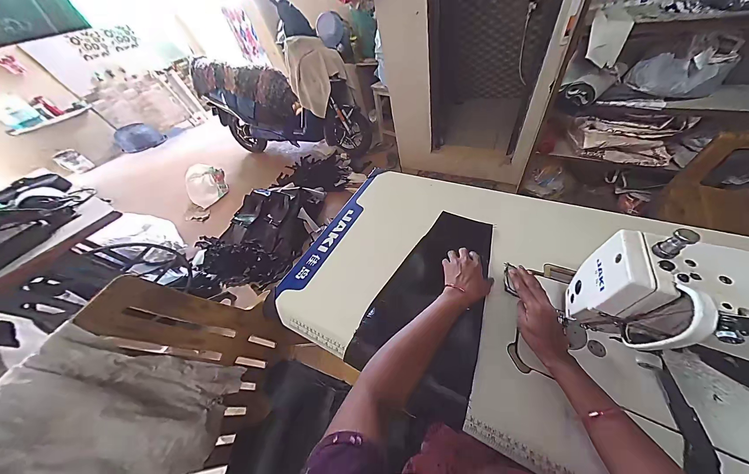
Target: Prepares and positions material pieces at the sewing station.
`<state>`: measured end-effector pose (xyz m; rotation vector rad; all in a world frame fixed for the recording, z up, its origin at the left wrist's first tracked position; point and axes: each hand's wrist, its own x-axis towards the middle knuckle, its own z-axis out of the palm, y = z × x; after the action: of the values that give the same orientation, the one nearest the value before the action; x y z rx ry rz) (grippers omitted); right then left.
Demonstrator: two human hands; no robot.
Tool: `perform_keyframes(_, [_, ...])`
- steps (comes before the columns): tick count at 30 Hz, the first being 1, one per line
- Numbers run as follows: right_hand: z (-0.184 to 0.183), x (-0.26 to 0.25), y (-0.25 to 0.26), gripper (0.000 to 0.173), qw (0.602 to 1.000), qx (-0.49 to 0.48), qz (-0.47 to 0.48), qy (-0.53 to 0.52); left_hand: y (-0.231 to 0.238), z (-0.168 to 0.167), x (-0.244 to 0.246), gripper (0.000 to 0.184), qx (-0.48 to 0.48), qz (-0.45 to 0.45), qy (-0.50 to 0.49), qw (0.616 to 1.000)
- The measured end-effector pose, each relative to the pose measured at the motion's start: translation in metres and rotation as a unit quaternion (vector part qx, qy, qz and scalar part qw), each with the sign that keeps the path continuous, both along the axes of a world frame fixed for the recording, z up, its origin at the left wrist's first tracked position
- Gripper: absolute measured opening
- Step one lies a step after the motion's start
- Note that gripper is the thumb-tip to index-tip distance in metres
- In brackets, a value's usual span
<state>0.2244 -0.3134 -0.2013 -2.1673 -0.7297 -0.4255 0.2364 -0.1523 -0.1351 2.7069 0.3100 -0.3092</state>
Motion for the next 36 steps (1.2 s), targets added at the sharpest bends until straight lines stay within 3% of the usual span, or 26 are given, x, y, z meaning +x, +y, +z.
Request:
perform_keyframes(3, [-0.008,0.014,0.003,0.046,0.997,-0.046,0.008,-0.060,0.010,0.011,0.004,0.041,-0.089,0.038,0.001,0.995])
perform_keyframes(7, [-0.010,0.024,0.022,0.045,0.987,-0.103,0.065,-0.108,0.046,0.001,0.002,0.037,-0.245,0.109,-0.039,0.963])
perform_keyframes(10, [-0.014,0.049,0.049,0.044,0.985,-0.147,0.077,-0.048,0.066,-0.028,0.000,0.032,-0.357,0.170,-0.127,0.910])
perform_keyframes(14, [-0.016,0.066,0.060,0.041,0.980,-0.168,0.102,0.002,0.070,-0.038,-0.003,0.032,-0.388,0.209,-0.191,0.877])
perform_keyframes(17, [-0.007,0.017,0.036,0.040,0.977,-0.176,0.117,0.005,0.065,-0.043,-0.003,0.033,-0.378,0.217,-0.240,0.867])
perform_keyframes(22, [0.002,-0.142,-0.022,0.037,0.974,-0.207,0.092,-0.002,0.050,-0.047,-0.006,0.034,-0.324,0.246,-0.310,0.859])
perform_keyframes(24, [0.003,-0.148,-0.027,0.040,0.969,-0.230,0.088,-0.025,0.051,-0.042,0.002,0.036,-0.328,0.237,-0.333,0.852])
perform_keyframes(26, [-0.004,-0.111,-0.016,0.041,0.970,-0.226,0.073,-0.060,0.061,-0.032,0.019,0.037,-0.373,0.187,-0.364,0.833])
perform_keyframes(28, [0.006,-0.050,0.002,0.039,0.966,-0.242,0.091,0.008,0.072,-0.009,0.031,0.042,-0.382,0.070,-0.335,0.858])
perform_keyframes(29, [0.015,-0.019,0.012,0.040,0.958,-0.258,0.106,0.072,0.074,0.004,0.027,0.045,-0.317,0.008,-0.290,0.903])
perform_keyframes(31, [0.023,0.040,0.030,0.042,0.943,-0.274,0.123,0.143,0.070,0.024,0.007,0.051,-0.125,-0.088,-0.110,0.982])
perform_keyframes(33, [0.023,0.073,0.041,0.046,0.937,-0.278,0.136,0.161,0.059,0.021,-0.011,0.089,-0.024,-0.117,0.119,0.986])
perform_keyframes(34, [0.019,0.075,0.042,0.047,0.940,-0.273,0.143,0.148,0.056,0.008,-0.017,0.109,-0.009,-0.119,0.181,0.976])
perform_keyframes(36, [0.011,0.054,0.031,0.050,0.948,-0.257,0.156,0.109,0.057,-0.007,-0.025,0.124,-0.015,-0.112,0.188,0.976])
